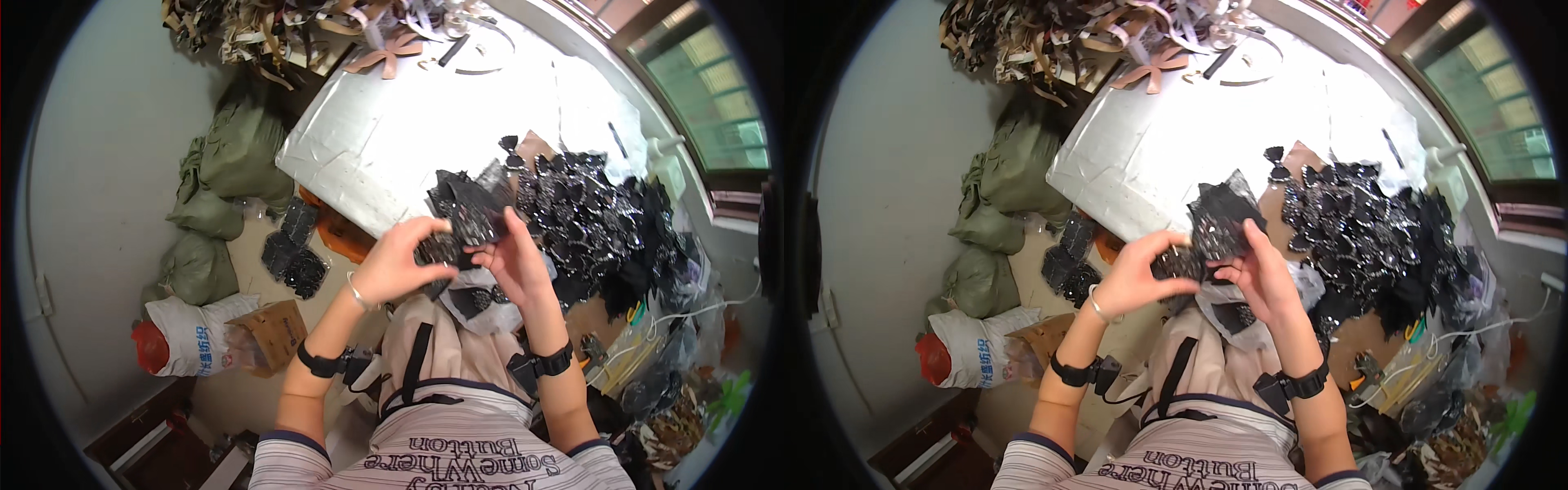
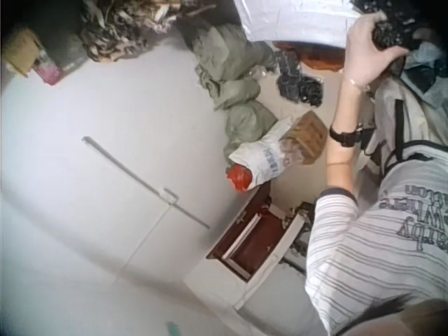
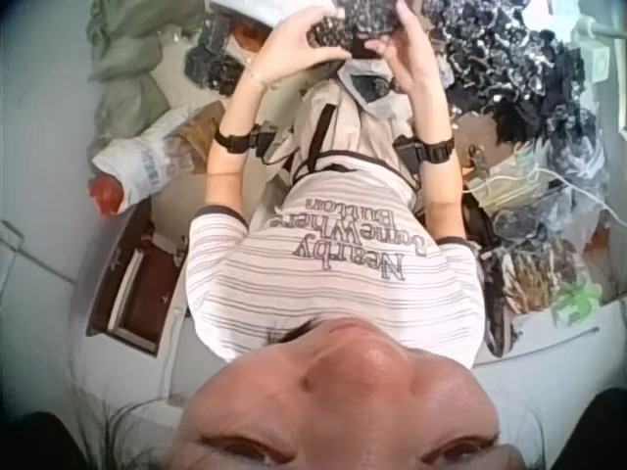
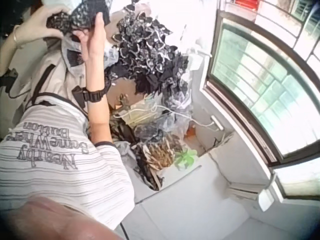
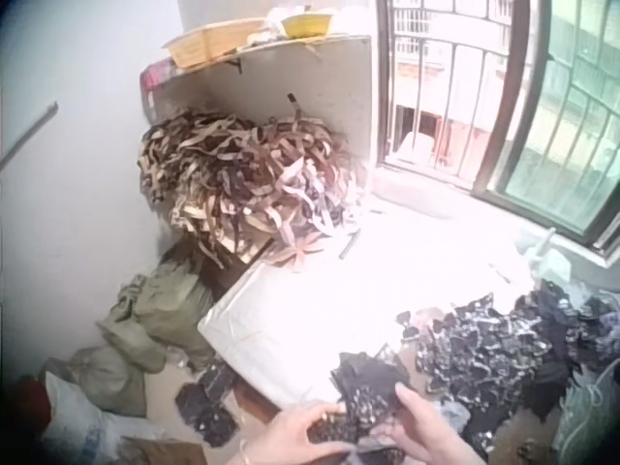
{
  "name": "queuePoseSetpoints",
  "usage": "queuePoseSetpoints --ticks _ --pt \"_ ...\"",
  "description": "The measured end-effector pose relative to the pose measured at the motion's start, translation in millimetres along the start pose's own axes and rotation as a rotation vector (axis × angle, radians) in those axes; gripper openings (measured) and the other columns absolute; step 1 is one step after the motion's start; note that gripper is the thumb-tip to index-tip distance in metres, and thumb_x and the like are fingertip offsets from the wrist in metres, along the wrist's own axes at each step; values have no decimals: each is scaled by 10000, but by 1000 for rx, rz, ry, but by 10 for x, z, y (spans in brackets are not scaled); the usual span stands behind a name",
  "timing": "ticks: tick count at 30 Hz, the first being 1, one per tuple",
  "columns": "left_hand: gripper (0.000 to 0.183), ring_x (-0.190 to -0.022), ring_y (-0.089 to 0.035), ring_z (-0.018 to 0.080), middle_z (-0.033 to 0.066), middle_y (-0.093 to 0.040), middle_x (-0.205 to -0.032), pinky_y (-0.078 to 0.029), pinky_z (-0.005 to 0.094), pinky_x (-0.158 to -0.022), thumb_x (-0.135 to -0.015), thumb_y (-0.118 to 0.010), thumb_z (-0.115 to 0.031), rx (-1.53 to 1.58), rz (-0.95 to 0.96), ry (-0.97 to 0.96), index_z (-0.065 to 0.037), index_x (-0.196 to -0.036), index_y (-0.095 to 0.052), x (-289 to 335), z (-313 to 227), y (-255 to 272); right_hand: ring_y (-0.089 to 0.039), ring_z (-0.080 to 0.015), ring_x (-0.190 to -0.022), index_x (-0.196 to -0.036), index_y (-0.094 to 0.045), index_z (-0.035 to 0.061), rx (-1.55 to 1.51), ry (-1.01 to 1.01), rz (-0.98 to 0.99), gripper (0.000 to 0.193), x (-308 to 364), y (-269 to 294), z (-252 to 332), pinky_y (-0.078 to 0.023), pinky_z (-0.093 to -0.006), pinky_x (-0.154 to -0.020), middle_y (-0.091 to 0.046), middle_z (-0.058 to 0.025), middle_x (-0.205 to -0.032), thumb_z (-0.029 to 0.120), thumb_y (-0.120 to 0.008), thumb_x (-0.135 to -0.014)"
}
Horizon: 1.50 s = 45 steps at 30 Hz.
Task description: The person assembles black lace bows by hand, using a hot glue gun to attach small decorative pieces to the center of the bows. They repeatedly pick up a bow, apply glue, and press a piece onto it, then place the finished item on a pile on the table.
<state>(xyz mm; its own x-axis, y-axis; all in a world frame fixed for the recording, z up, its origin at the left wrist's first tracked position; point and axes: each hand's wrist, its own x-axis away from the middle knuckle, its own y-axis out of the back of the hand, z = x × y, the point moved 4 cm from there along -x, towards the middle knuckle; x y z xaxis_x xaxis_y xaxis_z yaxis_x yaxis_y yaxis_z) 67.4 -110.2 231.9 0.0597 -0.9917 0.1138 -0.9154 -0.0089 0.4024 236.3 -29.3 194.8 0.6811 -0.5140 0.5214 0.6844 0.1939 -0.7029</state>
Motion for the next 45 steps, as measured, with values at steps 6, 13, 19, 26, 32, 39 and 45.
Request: queuePoseSetpoints --ticks 6,13,19,26,32,39,45 --pt "655 -1082 -504 297 116 -513 -1145 -375 367 -966 -663 -809 -146 -316 -154 -366 -83 -1252 -530 254 -884 -409 -677 -227 -875 -1093 -589 -60 -212 -63 31 255 1074 -106 294 -576 -346 -736 -669 -143 -1028 144 -531 -952" --pt "816 -1264 -420 248 176 -358 -1412 -409 340 -1000 -833 -684 -478 879 -306 -17 2 -1393 -334 518 -1197 -1247 -657 -190 -915 -1071 -609 -51 170 648 -172 184 2170 164 465 -554 -345 -816 -666 -126 -1021 46 -584 -918" --pt "826 -1251 -449 175 107 -405 -1408 -374 278 -1020 -835 -630 -208 1150 90 -79 1 -1489 -171 720 -1672 -2020 -614 -112 -902 -1063 -629 -52 240 679 -130 178 2682 349 348 -493 -266 -830 -671 -75 -1021 39 -609 -912" --pt "863 -1267 -443 175 98 -374 -1434 -330 304 -1074 -786 -670 -101 1362 226 53 21 -1488 -184 923 -1978 -2306 -623 -148 -933 -1088 -611 -47 96 728 -141 197 3155 697 347 -500 -290 -862 -663 -100 -1044 -10 -598 -894" --pt "953 -1329 -373 236 101 -322 -1488 -320 390 -1104 -671 -835 -81 1135 67 -30 29 -1448 -295 1011 -2024 -2473 -629 -154 -917 -1069 -620 -39 -6 809 -223 204 3544 968 340 -506 -300 -852 -667 -99 -1023 -42 -603 -866" --pt "765 -1176 -530 217 116 -450 -1378 -501 387 -998 -703 -760 96 987 -100 -56 25 -1376 -403 1057 -2075 -2544 -604 -200 -1056 -1212 -528 -67 104 720 -105 508 3840 1155 340 -458 -334 -957 -629 -139 -1147 0 -724 -748" --pt "540 -1144 -548 189 74 -494 -1237 -491 356 -996 -707 -760 92 610 -324 -190 -9 -1196 -555 1148 -2172 -2474 -555 -229 -1134 -1306 -460 -22 240 698 -447 658 3946 2231 366 -465 -351 -954 -503 -163 -1308 265 -755 -793"
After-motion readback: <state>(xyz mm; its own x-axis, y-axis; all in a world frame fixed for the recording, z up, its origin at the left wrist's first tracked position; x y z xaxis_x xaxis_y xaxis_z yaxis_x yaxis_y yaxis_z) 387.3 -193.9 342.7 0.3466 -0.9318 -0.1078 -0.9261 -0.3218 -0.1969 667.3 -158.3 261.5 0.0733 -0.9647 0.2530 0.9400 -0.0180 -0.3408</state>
